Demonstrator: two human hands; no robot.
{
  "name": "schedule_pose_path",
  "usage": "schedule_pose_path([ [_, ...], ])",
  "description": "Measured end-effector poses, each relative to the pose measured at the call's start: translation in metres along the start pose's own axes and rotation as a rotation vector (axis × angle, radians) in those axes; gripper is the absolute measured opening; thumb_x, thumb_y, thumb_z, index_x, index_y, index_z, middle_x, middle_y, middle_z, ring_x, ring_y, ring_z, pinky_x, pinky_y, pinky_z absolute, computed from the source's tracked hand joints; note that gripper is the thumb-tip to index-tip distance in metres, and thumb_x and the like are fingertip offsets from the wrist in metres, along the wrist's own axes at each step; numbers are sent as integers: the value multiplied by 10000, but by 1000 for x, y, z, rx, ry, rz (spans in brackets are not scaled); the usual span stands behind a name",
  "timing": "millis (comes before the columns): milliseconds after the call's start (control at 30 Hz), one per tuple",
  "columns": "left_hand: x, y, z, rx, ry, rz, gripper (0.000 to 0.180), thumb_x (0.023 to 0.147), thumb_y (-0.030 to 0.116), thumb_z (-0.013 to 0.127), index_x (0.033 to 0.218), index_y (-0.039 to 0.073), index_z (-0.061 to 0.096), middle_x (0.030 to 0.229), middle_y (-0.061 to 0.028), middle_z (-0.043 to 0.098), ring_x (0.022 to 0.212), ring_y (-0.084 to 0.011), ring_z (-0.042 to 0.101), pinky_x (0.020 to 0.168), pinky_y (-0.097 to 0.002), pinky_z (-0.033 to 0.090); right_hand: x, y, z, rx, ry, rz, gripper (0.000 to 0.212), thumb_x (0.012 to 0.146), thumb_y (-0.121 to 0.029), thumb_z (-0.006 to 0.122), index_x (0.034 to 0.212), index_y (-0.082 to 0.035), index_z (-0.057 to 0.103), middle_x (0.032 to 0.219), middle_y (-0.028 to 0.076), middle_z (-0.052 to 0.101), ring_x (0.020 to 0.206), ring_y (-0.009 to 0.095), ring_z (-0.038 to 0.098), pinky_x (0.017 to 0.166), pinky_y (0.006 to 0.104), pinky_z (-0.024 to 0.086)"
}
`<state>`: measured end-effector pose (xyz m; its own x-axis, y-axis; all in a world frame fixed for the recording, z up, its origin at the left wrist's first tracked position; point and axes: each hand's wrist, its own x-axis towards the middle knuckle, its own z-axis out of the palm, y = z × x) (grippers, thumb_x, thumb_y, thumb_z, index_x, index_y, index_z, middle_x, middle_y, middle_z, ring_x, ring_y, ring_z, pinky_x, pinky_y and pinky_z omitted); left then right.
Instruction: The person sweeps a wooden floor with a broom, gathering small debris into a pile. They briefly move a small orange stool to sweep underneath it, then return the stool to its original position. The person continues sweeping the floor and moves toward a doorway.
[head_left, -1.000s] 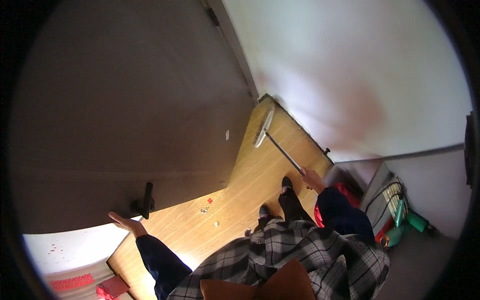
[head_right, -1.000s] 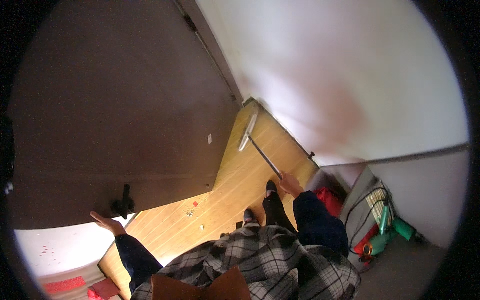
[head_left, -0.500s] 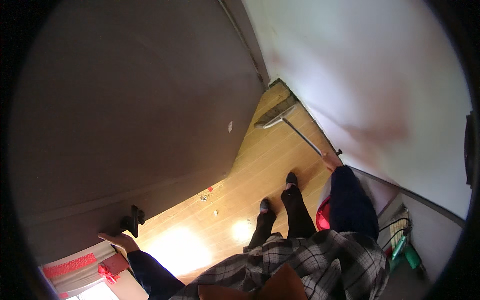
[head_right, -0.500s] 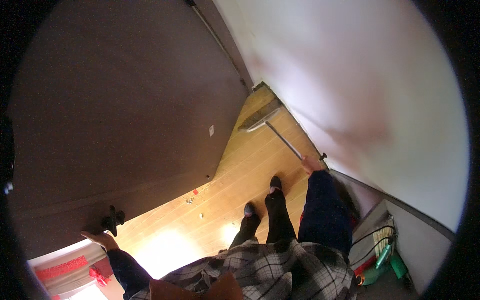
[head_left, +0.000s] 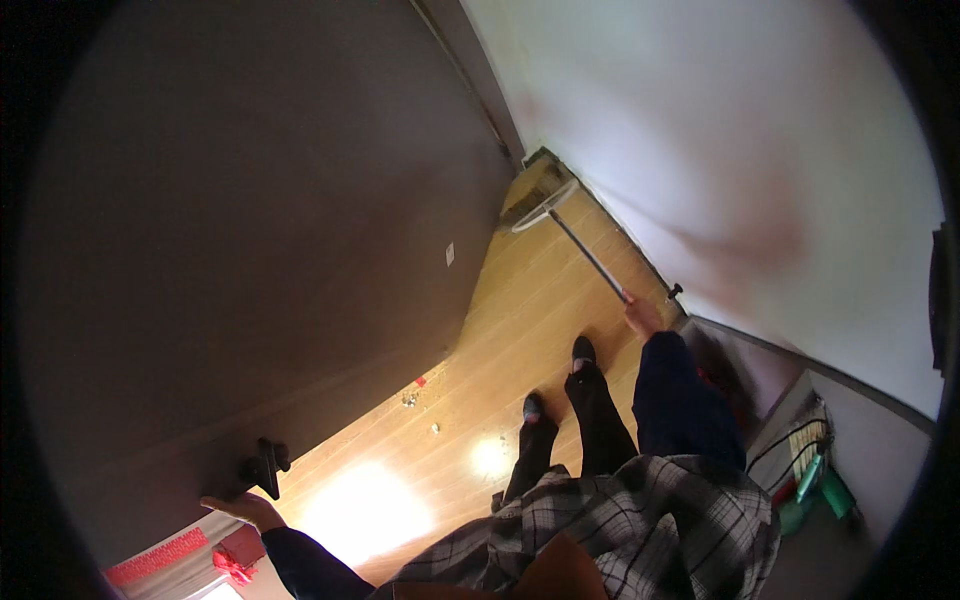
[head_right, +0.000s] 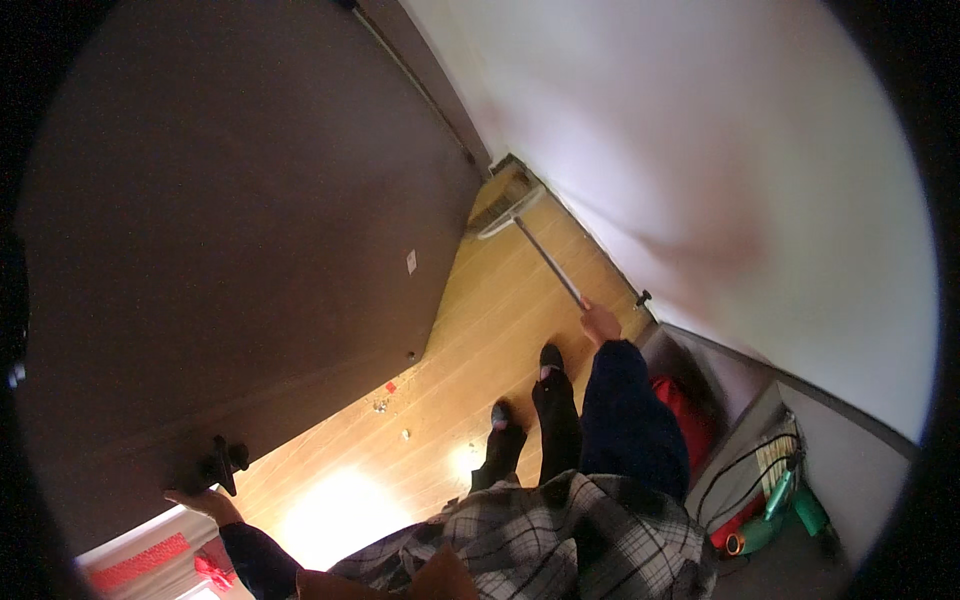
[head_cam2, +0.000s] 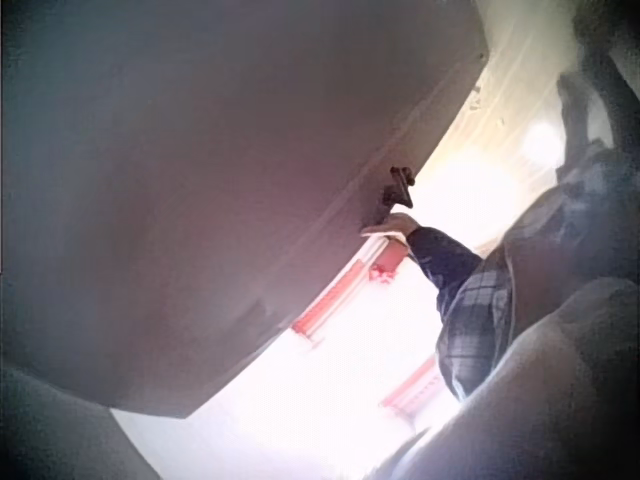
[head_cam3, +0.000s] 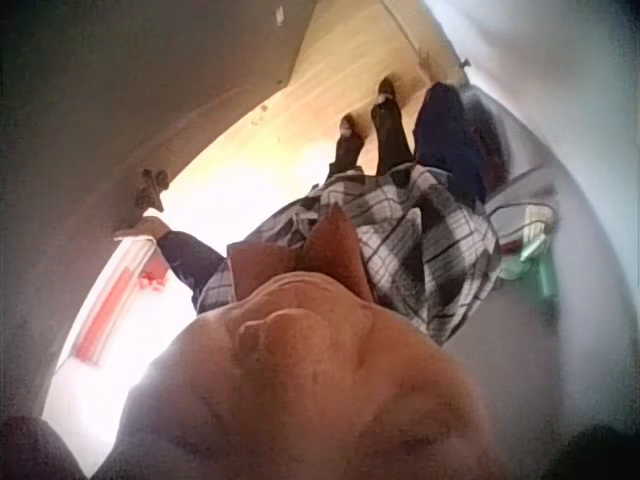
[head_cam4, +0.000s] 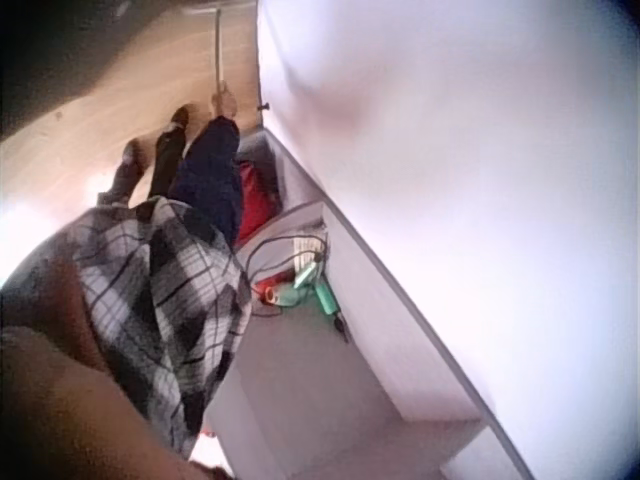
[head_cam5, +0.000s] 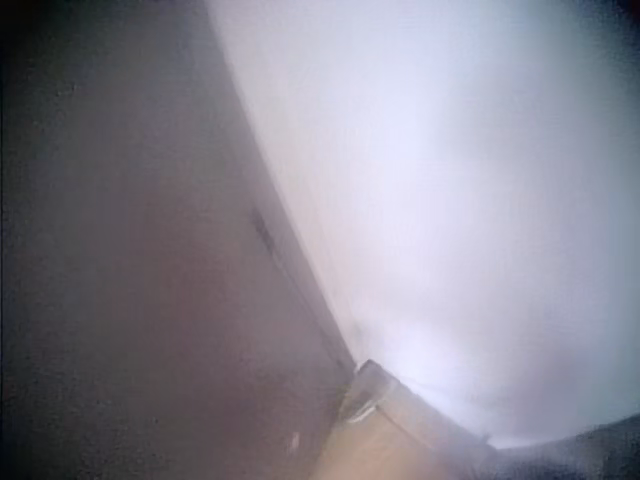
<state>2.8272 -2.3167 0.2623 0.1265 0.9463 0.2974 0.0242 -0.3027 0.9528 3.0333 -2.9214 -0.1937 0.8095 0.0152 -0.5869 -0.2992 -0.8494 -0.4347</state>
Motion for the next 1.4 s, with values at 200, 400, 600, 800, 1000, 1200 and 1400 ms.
schedule_pose_path([
  [200,32,-12,-69,148,9,121,902,913,711,372,1468,3,305,1504,-169,335,1362,-316,347,1169,-449,212,-125,-45,-18,229,-338,258,404,967,-256,385,1339,-216,538,820,179,676,653,327,649,563,452,494],
  [400,23,-1,-44,74,12,93,917,910,720,363,1468,-5,302,1495,-175,348,1347,-323,365,1151,-471,251,-75,-22,-19,-160,102,-260,451,950,-279,488,1400,-293,474,822,206,663,711,406,640,589,492,490],
  [600,38,-14,-44,25,13,107,871,930,697,353,1465,11,314,1486,-173,367,1343,-327,375,1149,-462,267,-14,-14,29,76,-101,88,446,951,-242,449,1394,-230,494,751,191,641,655,361,630,584,469,488],
  [800,22,-3,-38,23,19,70,943,885,742,394,1470,8,304,1493,-170,361,1358,-326,361,1155,-457,253,-107,-46,-33,154,-212,90,430,958,-266,421,1373,-211,514,899,247,672,807,415,659,699,514,502],
  [1000,18,-1,-33,-9,-45,82,983,873,740,428,1482,-14,264,1525,-172,310,1393,-330,305,1180,-459,191,-28,-50,-25,-118,-72,-138,481,922,-197,430,1402,-204,467,1039,247,657,913,432,635,778,511,504],
  [1200,31,-8,-41,-56,-47,63,986,864,737,453,1465,-28,294,1507,-181,334,1380,-332,327,1175,-460,218,-15,-22,-7,529,-297,108,475,969,-179,347,1431,-175,457,480,22,397,342,144,361,329,345,273],
  [1400,43,-12,-58,46,13,129,987,863,754,428,1459,-24,311,1490,-176,363,1357,-332,361,1153,-465,259,-112,10,-38,1,-200,24,399,962,-258,437,1339,-188,546,901,195,665,779,343,658,691,452,505],
])
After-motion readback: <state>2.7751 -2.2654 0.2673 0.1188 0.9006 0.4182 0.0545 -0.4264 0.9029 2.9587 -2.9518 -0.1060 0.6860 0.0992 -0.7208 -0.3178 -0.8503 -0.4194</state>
